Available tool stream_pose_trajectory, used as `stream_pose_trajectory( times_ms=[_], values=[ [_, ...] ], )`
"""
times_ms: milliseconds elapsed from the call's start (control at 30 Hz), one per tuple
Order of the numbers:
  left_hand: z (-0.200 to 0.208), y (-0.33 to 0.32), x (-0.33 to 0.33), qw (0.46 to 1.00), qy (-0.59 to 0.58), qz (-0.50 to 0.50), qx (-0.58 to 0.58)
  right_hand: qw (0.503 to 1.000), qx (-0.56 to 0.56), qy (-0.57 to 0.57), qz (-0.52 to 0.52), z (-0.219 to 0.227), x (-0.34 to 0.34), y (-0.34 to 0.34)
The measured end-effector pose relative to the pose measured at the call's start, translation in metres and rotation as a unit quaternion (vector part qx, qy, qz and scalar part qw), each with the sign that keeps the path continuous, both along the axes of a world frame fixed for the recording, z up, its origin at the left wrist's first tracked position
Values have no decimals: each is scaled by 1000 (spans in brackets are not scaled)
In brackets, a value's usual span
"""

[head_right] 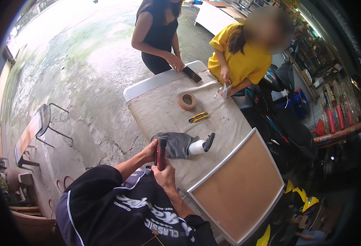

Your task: The person cleans a large flat surface with a spray bottle and cloth, then places a printed graphic and a wooden board on it. They attach a white frame to the graphic and board, flip the assembly, and briefly handle a glue gun.

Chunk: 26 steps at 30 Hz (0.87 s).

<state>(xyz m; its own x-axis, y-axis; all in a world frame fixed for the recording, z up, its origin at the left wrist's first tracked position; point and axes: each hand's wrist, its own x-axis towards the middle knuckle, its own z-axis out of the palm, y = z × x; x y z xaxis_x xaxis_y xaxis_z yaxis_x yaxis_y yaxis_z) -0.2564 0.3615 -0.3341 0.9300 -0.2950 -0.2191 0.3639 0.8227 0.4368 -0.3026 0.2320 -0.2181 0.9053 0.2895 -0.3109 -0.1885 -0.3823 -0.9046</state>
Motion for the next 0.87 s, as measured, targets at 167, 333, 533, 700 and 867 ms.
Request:
stream_pose_trajectory(
  times_ms=[167, 333, 533, 700, 867],
  values=[
    [17, -21, -15, 995, -49, 38, -73, 993, -65, -87, 45, 20, -15, -19],
    [-18, -26, -90, 965, 175, 196, 2, 999, -30, -6, 15, -6, -26, -48],
    [-66, -30, -276, 870, 353, 290, 187, 993, 12, 36, 108, -56, -47, -71],
    [-95, -42, -454, 704, 506, 407, 288, 955, -54, 170, 236, -89, -85, -48],
    [-150, -93, -629, 579, 598, 517, 199, 894, -105, 234, 367, -150, -172, 21]
  ],
)
